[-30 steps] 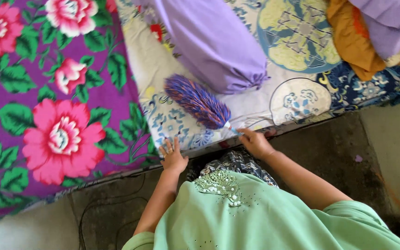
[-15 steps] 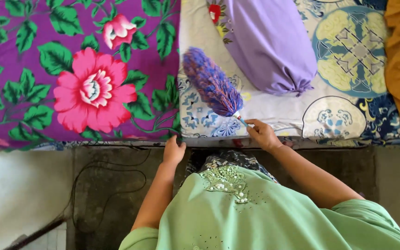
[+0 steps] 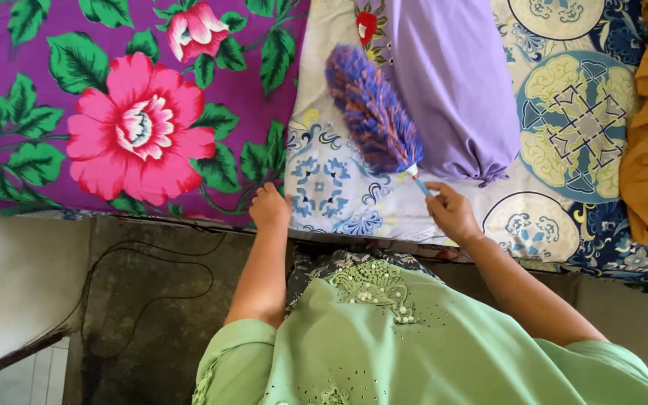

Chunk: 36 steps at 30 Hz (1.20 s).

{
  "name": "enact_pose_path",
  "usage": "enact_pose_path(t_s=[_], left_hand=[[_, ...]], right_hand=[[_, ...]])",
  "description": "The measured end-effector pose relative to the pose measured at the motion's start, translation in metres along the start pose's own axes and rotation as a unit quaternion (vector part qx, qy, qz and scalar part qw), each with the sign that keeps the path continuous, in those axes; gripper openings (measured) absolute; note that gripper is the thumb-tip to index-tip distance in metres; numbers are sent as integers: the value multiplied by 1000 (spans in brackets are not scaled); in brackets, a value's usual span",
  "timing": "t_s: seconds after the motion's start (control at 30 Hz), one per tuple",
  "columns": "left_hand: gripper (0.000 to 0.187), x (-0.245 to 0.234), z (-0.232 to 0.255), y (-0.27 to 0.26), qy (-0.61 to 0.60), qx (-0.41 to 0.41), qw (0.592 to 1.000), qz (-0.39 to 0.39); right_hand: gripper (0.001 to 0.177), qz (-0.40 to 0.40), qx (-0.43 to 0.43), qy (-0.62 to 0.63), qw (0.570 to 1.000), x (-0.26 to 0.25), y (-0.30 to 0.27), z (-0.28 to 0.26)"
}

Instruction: The person cleans the bed surface with a duster, moves pillows, and meticulously smooths out a purple floral bedsheet.

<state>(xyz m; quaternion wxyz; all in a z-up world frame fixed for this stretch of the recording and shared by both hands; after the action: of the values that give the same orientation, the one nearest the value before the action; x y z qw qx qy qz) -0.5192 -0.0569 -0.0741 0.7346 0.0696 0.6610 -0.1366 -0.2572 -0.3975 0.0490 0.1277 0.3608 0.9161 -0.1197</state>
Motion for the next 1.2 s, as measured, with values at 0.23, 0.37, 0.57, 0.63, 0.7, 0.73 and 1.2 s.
enact_pose_path(t_s=[0.23,0.37,0.57,0.63,0.7,0.73,1.2], left_hand=[[33,13,-4,-3,-10,5,986,-166],[30,-33,2,-19,-36,18,977,-207],[30,-56,-9,-23,-42,27,972,-230],[30,-72,-8,-24,-55,33,970,-237],[29,-74,-11,-23,-66,37,967,-243],[30,-69,-13,-21,-60,49,967,-243],[30,-55,-28,-24,-182,39,901,-392]], right_hand=[[39,19,-151,-293,944,3,59,20],[70,73,-294,-439,846,45,78,11],[45,-81,-247,-197,945,155,89,-42],[35,-98,-227,-175,953,188,109,-65],[27,-116,-205,-151,960,224,133,-76],[27,-111,-171,-160,966,240,149,-73],[18,14,187,282,941,309,230,-60]])
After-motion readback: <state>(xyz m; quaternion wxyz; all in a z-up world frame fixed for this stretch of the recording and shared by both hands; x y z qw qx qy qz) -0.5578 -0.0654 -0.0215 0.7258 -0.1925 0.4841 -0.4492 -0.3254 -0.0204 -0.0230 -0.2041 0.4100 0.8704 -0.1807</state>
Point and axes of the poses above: each hand's wrist, its own y-axis towards the middle knuckle, its own x-axis out of the palm, z = x × y, the point moved 5 cm from there along y, towards the middle knuckle, and after that the axes turned 13 degrees about -x, right-handed, at the moved point
